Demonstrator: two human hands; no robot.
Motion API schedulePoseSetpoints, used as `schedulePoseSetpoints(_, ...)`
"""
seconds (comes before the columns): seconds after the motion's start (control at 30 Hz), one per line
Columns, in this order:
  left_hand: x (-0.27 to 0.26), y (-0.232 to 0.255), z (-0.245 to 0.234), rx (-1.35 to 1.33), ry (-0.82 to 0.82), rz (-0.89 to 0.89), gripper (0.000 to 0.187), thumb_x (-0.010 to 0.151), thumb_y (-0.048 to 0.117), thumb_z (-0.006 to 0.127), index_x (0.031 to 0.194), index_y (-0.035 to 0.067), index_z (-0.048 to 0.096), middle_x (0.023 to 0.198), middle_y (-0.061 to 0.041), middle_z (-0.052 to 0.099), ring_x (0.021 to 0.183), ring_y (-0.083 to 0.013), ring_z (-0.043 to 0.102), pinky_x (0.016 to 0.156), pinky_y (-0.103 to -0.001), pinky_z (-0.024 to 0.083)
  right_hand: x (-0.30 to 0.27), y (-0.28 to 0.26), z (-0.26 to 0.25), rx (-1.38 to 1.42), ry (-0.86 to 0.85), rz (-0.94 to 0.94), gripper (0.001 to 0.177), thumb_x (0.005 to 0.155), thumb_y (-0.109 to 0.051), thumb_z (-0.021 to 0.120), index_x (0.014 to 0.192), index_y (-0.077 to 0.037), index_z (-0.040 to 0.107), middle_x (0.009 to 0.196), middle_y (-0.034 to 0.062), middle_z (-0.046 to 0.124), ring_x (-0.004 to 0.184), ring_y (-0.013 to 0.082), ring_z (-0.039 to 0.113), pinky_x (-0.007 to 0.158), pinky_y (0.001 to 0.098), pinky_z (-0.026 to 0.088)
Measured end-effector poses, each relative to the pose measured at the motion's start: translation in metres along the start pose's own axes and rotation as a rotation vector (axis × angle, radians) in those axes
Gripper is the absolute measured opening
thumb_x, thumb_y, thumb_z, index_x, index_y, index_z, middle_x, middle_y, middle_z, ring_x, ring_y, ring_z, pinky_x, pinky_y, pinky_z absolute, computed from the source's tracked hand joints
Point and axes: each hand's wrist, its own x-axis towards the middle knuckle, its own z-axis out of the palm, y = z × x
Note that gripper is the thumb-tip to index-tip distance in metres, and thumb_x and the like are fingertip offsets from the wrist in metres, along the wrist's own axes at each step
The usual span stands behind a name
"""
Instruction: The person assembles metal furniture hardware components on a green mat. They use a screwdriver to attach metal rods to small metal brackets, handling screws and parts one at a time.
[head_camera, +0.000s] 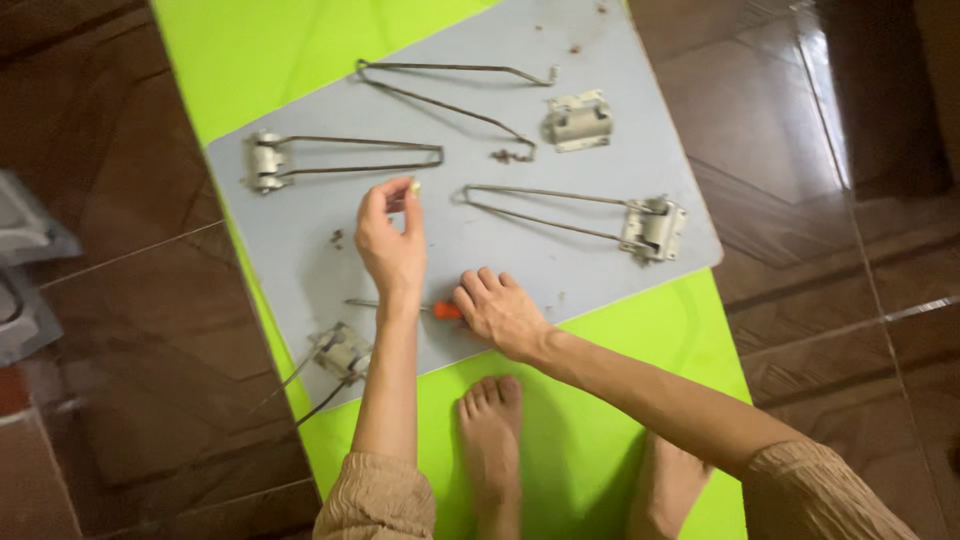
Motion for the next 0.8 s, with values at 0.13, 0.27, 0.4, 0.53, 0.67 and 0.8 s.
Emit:
schedulePoseSetpoints(0.13,0.002,-0.044,-0.040,0.124,0.175,-0.076,0.013,0.094,0.005,0.072,0.106,0.004,0.069,0.098,-0.009,0.073,0.085,-0.0206,0.071,0.079,-0.035,0.056,0.004,0.014,0.013,0.148,0.146,-0.036,0.031,0.091,-0.025,0.072,0.107,-0.004,0.056,0.105,0.0152,0.059,0.094,0.0335,0.063,0.074,0.0451,0.054)
schedulePoseSetpoints(0.27,-0.004,-0.088,-0.060,0.118,0.338,-0.442,0.012,0.093,0.012,0.075,0.102,0.006,0.072,0.092,-0.006,0.075,0.080,-0.0182,0.069,0.074,-0.033,0.055,-0.006,0.036,0.007,0.239,0.100,0.071,0.032,0.092,-0.026,0.072,0.106,-0.002,0.055,0.100,0.0183,0.058,0.082,0.0373,0.064,0.070,0.0483,0.054)
schedulePoseSetpoints(0.4,-0.020,-0.105,-0.060,0.190,0.301,-0.454,0.020,0.084,0.014,0.081,0.103,0.009,0.075,0.092,-0.003,0.073,0.076,-0.0181,0.065,0.070,-0.034,0.054,-0.010,0.057,-0.019,0.245,0.132,0.080,0.030,0.091,-0.024,0.071,0.106,-0.003,0.056,0.097,0.0179,0.060,0.076,0.0380,0.066,0.062,0.0485,0.054)
schedulePoseSetpoints(0.53,-0.029,-0.104,-0.056,0.358,0.305,-0.321,0.022,0.079,0.016,0.087,0.098,0.013,0.078,0.092,-0.005,0.067,0.079,-0.0217,0.061,0.070,-0.036,0.051,-0.005,0.065,-0.047,0.158,0.170,0.059,0.029,0.090,-0.024,0.071,0.104,-0.004,0.056,0.092,0.0166,0.060,0.069,0.0363,0.066,0.054,0.0464,0.053)
schedulePoseSetpoints(0.67,-0.025,-0.104,-0.053,0.303,0.353,-0.378,0.015,0.079,0.015,0.087,0.093,0.015,0.080,0.092,-0.003,0.066,0.079,-0.0206,0.061,0.071,-0.035,0.052,0.001,0.068,-0.072,0.112,0.122,0.004,0.030,0.095,-0.025,0.071,0.102,-0.001,0.055,0.090,0.0158,0.059,0.066,0.0357,0.064,0.052,0.0453,0.052)
schedulePoseSetpoints(0.8,-0.024,-0.101,-0.056,0.219,0.375,-0.422,0.015,0.080,0.016,0.088,0.094,0.016,0.082,0.092,-0.003,0.068,0.077,-0.0194,0.063,0.070,-0.034,0.052,0.000,0.070,-0.091,0.129,0.039,0.079,0.031,0.095,-0.025,0.071,0.103,0.000,0.055,0.090,0.0148,0.060,0.064,0.0362,0.066,0.051,0.0451,0.053)
